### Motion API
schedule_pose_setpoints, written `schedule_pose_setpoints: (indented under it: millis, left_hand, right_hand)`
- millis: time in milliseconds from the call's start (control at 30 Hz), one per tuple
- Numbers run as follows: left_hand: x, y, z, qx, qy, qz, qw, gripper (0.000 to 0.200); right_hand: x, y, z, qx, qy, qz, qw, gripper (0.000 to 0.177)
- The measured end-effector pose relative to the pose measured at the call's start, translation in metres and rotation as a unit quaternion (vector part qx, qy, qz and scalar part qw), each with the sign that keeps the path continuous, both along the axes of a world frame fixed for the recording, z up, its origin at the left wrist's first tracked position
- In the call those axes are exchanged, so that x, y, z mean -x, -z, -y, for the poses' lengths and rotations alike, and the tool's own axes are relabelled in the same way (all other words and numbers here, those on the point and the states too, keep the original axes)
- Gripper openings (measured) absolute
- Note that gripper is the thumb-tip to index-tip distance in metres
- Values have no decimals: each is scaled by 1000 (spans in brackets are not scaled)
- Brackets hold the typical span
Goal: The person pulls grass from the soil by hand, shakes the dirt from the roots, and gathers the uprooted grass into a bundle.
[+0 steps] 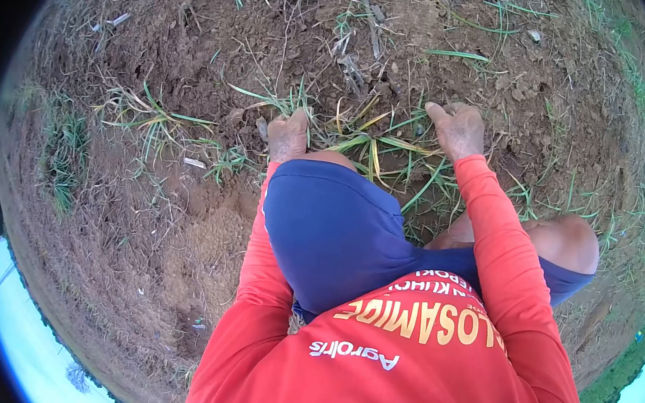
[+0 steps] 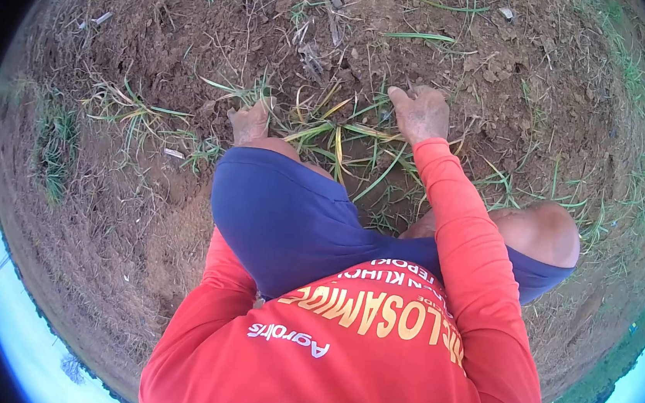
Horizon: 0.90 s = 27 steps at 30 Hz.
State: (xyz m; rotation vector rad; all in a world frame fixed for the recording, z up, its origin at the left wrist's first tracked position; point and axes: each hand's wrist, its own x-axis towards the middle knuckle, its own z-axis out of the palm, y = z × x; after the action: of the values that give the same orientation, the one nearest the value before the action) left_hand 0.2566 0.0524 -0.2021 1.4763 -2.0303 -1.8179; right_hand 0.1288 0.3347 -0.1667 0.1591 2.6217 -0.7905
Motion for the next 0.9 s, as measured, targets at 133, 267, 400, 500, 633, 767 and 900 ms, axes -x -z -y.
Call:
schedule_pose_setpoints:
  millis: [133, 267, 400, 500, 633, 767, 900]
  left_hand:
    - [-14, -41, 36, -26, -43, -67, 996, 23]
    - [-26, -35, 64, -1, 66, -49, 997, 21]
    - [-18, 9, 65, 168, 189, 57, 966, 40]
    - [3, 14, 32, 143, 189, 150, 960, 54]
    - [20, 6, 12, 190, 266, 191, 926, 57]
    - [14, 0, 16, 83, 213, 122, 966, 49]
    - [2, -7, 23, -61, 137, 52, 987, 34]
  right_hand:
    - [10, -1, 4, -7, -6, 17, 1000, 44]
    - [4, -4, 9, -51, -38, 25, 998, 38]
    - [19, 14, -5, 0, -14, 118, 993, 45]
    - [12, -15, 5, 31, 64, 114, 991, 42]
    - [6, 14, -3, 157, 142, 149, 966, 18]
    - [3, 26, -9, 279, 232, 168, 917, 14]
    - [2, -3, -18, 342, 274, 247, 864, 10]
